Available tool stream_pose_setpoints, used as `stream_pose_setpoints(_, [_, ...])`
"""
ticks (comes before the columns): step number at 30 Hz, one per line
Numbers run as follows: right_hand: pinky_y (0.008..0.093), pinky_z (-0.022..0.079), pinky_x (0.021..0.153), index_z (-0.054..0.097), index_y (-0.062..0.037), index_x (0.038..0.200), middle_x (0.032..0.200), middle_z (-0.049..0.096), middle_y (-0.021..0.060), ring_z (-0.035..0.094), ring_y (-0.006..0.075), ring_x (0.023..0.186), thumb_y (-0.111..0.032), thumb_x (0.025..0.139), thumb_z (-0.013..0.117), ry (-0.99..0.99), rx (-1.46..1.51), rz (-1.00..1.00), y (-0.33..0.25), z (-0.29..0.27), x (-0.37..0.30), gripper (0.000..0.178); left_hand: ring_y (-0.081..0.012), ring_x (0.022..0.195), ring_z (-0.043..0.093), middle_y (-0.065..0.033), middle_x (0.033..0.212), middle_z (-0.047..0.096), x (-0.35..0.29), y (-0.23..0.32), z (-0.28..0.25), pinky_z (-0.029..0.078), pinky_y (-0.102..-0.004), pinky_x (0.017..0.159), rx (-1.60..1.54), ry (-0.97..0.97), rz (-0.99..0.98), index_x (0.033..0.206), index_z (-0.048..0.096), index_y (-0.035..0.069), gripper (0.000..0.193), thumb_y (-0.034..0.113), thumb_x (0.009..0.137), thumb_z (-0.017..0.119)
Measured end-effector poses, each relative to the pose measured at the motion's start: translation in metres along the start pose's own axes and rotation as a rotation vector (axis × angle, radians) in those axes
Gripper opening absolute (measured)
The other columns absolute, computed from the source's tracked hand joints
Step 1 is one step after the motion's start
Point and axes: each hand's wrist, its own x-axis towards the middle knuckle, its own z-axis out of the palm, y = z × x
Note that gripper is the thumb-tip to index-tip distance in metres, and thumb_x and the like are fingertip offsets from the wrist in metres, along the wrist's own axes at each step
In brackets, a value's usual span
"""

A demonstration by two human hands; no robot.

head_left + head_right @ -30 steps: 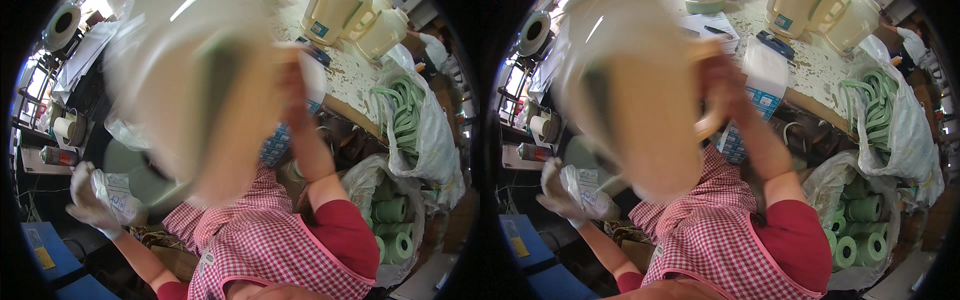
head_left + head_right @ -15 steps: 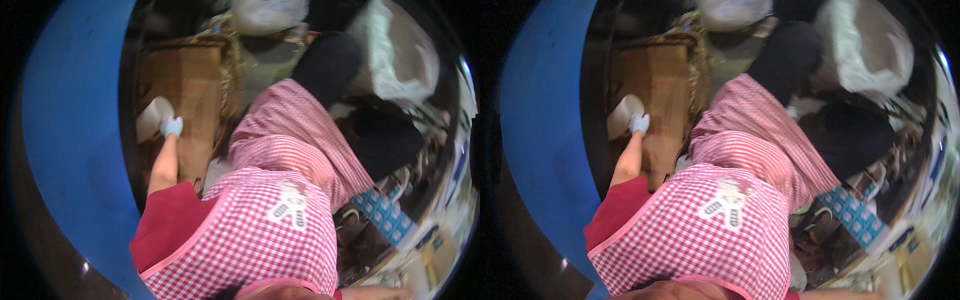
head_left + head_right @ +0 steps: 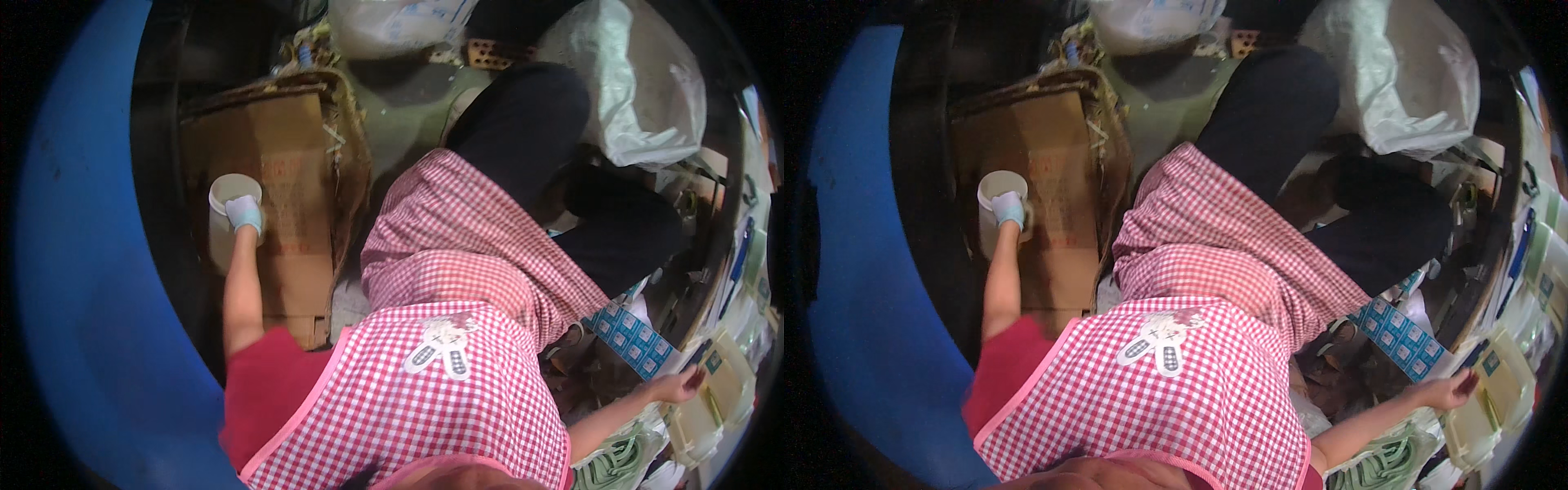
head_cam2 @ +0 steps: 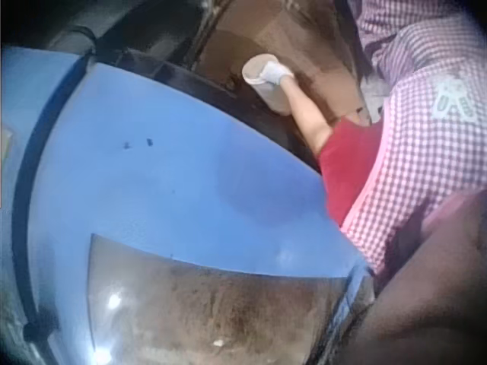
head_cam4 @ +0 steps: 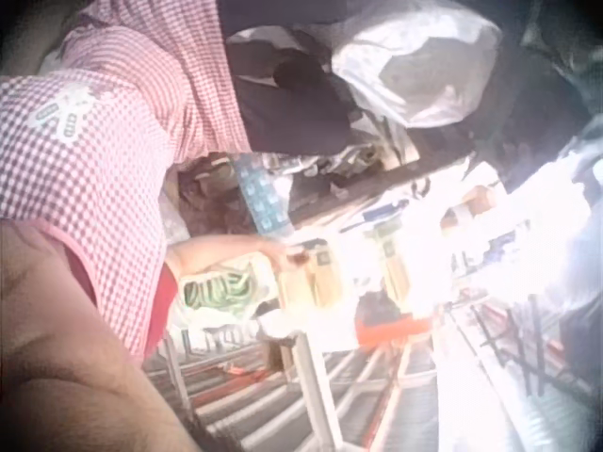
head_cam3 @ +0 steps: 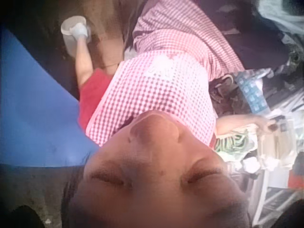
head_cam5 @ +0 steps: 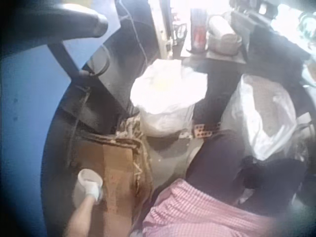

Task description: The person repeatedly assembles white plastic pitchers by attaching green handles and applying blue labels. They wipe the interior of each pitcher with a white cloth, then place the finished units on a nearby table. The process is repeated for multiple pitchers in a continuous loop.

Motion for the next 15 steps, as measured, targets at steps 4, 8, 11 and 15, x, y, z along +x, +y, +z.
stream_pose_setpoints(4, [0.0351, 0.06, 0.088, 0.06, 0.0057, 0.129, 0.119, 0.07, 0.0191, 0.072, 0.0259, 0.103, -0.013, 0.109, 0.052, -0.481, 0.692, 0.359, -0.175, 0.058, -0.059, 0.028, -0.0324, 0.094, 0.074, -0.0181, 0.104, 0.076, -0.134, 0.056, -0.138, 0.057, -0.0402, 0.084, -0.746, 0.723, 0.382, 0.111, 0.077, 0.001, 0.023, 0.008, 0.089, 0.075])
stream_pose_setpoints(8, [0.0411, 0.052, 0.11, 0.048, 0.0071, 0.15, 0.141, 0.062, 0.0249, 0.066, 0.0299, 0.126, -0.042, 0.114, 0.043, -1.249, 1.098, 0.605, -0.316, 0.124, -0.1, 0.061, -0.0167, 0.099, 0.067, -0.0104, 0.107, 0.075, -0.257, 0.071, -0.215, 0.052, -0.0299, 0.091, -1.386, 0.671, 0.462, 0.111, 0.071, -0.008, 0.022, 0.003, 0.093, 0.077])
stream_pose_setpoints(11, [0.0441, 0.038, 0.122, 0.028, 0.0066, 0.16, 0.159, 0.044, 0.0251, 0.047, 0.033, 0.146, -0.053, 0.111, 0.044, -1.166, 1.421, 0.868, -0.349, 0.158, -0.081, 0.079, -0.0151, 0.087, 0.067, -0.0113, 0.096, 0.074, -0.293, 0.091, -0.219, 0.054, -0.0305, 0.08, -2.042, 0.57, 0.58, 0.109, 0.072, -0.009, 0.024, -0.008, 0.085, 0.076])
stream_pose_setpoints(15, [0.0494, 0.045, 0.116, 0.027, 0.0062, 0.161, 0.16, 0.044, 0.0248, 0.05, 0.0349, 0.143, -0.079, 0.097, 0.048, -0.82, 1.536, 0.622, -0.313, 0.139, 0.003, 0.109, -0.0188, 0.079, 0.073, -0.0113, 0.087, 0.077, -0.303, 0.133, -0.222, 0.058, -0.0332, 0.077, -1.39, 0.149, 1.098, 0.105, 0.078, -0.002, 0.02, 0.006, 0.087, 0.08])
